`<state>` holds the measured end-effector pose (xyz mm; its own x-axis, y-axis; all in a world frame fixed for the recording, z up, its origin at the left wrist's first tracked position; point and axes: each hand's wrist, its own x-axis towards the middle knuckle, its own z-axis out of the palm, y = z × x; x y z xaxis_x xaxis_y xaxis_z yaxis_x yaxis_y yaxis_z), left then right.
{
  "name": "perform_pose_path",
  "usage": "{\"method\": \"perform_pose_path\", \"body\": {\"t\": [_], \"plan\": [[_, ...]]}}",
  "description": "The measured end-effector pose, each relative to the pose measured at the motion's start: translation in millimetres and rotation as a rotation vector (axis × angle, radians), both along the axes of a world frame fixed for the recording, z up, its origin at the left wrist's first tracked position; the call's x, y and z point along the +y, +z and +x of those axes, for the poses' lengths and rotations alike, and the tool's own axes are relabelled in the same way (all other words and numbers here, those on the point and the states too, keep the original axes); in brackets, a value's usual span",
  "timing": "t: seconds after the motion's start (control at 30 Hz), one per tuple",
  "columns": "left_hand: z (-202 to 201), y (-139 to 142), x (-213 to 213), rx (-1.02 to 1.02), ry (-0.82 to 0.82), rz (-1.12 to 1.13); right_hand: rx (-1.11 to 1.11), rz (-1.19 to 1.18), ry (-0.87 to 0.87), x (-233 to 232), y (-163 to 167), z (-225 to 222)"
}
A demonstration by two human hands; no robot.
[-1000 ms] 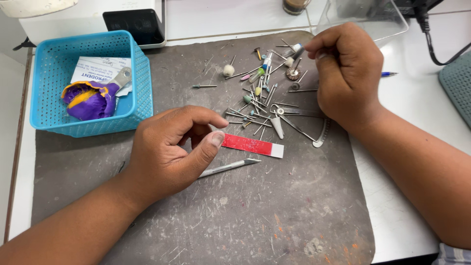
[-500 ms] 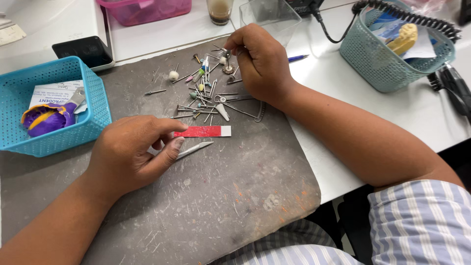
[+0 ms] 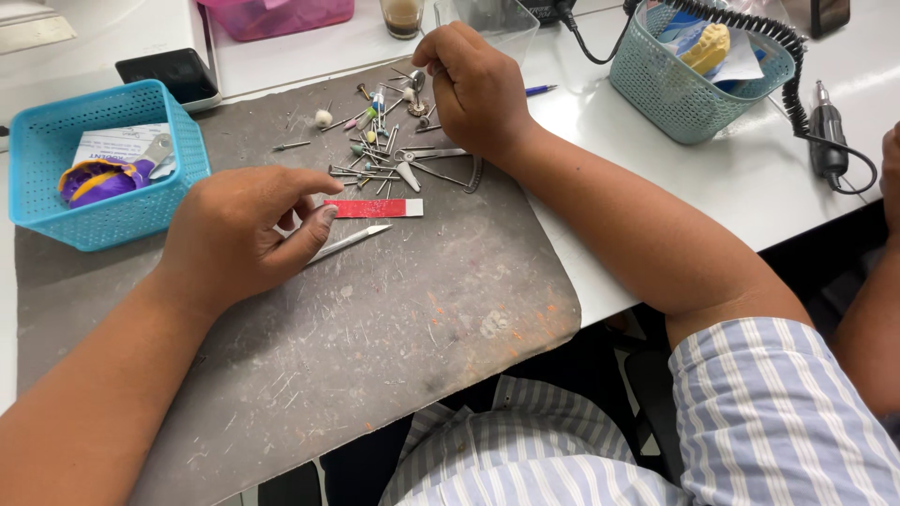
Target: The person handles a dental prosthesis and various rotary tools on a workbench. They select and attach a grinding bit to a handpiece, then grind and polish the prosthesis surface. The person also uses a sanding strip and a caliper during the process.
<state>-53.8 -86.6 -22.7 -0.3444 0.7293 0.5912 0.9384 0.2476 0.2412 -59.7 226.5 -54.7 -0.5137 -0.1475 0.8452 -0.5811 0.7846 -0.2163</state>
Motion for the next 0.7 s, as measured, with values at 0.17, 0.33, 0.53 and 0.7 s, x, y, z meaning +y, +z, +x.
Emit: {"method": "perform_pose_path", "body": {"t": [0.17, 0.33, 0.53, 0.7], "plan": [[-0.6, 4.7, -2.5, 0.009, -0.007, -0.011, 0.005, 0.026, -0.01, -3.4, 2.9, 2.6], [-3.1, 8.0, -3.9, 0.031, -0.016, -0.023, -0.026, -0.005, -0.016, -5.7, 4.3, 0.8], [-3.3, 5.9, -6.5, 0.058, -0.035, -0.029, -0.062, -0.045, -0.057, -3.2, -1.8, -3.4], [-1.8, 5.8, -5.7, 0.079, -0.049, -0.047, -0.027, -0.013, -0.053, -2.3, -1.5, -2.5]]}}
